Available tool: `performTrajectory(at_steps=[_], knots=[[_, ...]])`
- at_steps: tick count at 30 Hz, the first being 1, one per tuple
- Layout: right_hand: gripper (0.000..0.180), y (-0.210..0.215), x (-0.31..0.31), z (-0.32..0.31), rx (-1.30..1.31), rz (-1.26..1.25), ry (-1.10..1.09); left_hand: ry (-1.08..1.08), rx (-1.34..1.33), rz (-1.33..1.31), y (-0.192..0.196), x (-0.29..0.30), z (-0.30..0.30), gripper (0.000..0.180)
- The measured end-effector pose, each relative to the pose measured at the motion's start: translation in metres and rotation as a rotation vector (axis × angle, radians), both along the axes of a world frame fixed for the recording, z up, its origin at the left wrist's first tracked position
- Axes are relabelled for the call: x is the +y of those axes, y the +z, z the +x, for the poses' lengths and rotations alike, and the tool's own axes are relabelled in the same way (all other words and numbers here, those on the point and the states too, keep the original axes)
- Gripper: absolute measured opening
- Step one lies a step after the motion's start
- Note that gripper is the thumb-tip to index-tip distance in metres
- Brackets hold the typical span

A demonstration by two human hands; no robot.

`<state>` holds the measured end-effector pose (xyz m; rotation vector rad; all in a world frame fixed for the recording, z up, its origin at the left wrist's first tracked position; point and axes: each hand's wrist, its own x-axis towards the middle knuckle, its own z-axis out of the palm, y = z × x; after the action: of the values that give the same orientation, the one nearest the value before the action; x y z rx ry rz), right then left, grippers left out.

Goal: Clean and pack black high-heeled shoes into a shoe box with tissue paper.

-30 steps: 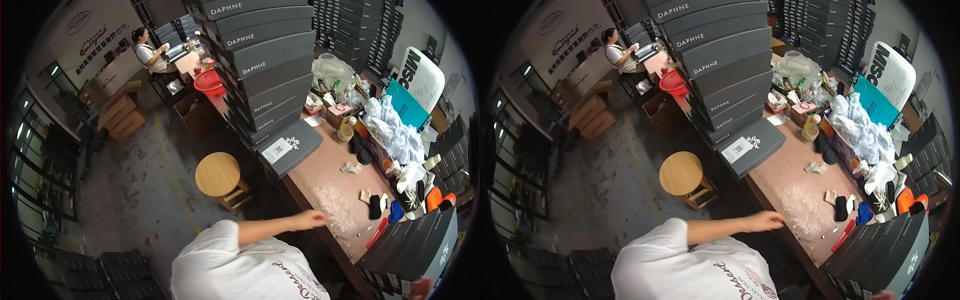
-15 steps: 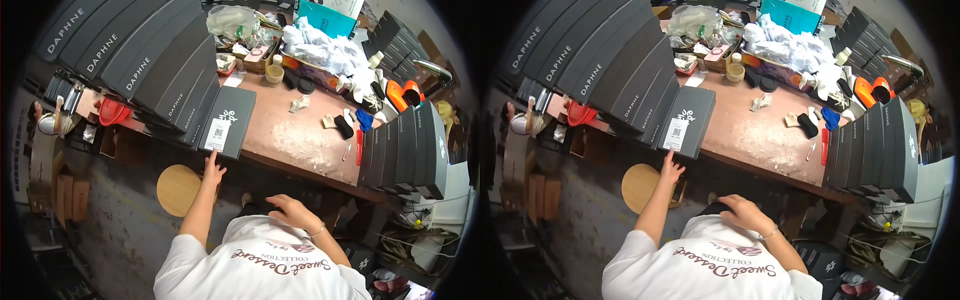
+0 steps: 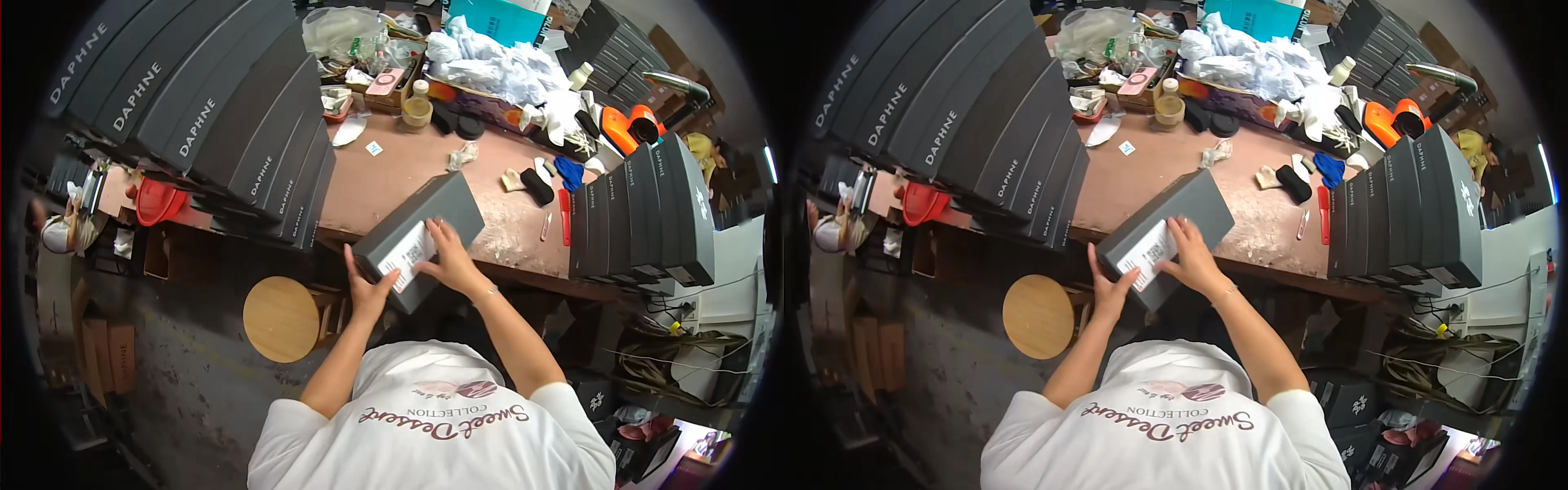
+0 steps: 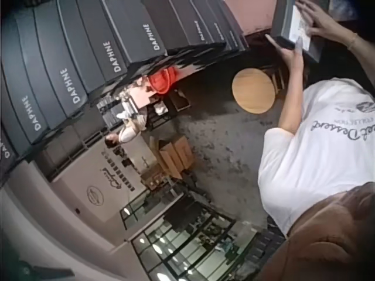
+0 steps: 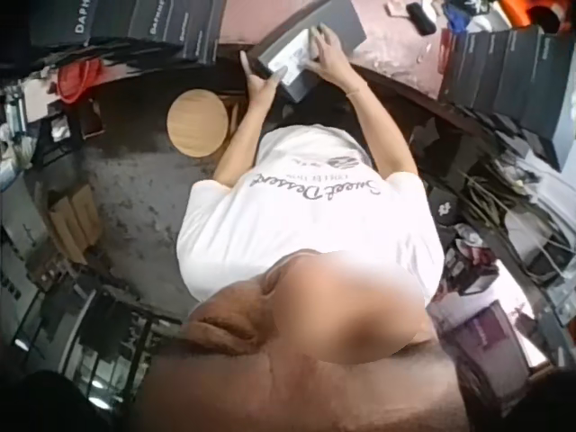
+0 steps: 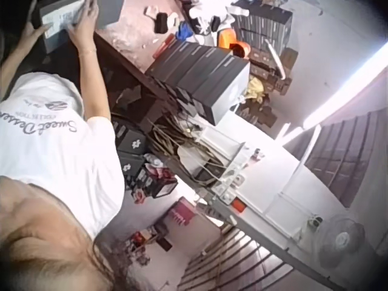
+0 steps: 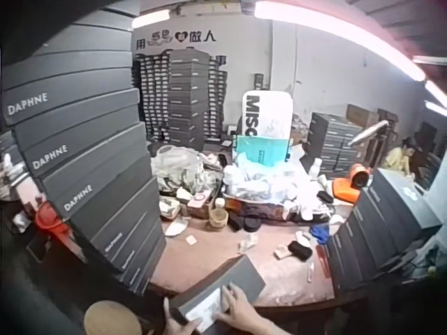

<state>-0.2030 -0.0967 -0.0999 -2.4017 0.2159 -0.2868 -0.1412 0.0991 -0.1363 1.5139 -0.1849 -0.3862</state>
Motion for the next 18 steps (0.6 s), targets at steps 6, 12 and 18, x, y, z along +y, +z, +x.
performTrajectory(at_steps=[6, 12, 18], knots=[[0.073, 0.017, -0.007, 0.018, -0.055, 0.211, 0.252, 0.011, 0.249, -0.249, 0.027, -0.015, 0.004, 0.08], [0.063, -0.02, -0.062, 0.014, -0.158, 0.511, -0.127, 0.106, 0.115, -0.024, 0.045, -0.045, 0.045, 0.066], [0.058, -0.052, -0.087, -0.004, 0.325, 1.902, -0.413, 0.239, 0.126, 0.021, 0.04, -0.057, 0.053, 0.052]])
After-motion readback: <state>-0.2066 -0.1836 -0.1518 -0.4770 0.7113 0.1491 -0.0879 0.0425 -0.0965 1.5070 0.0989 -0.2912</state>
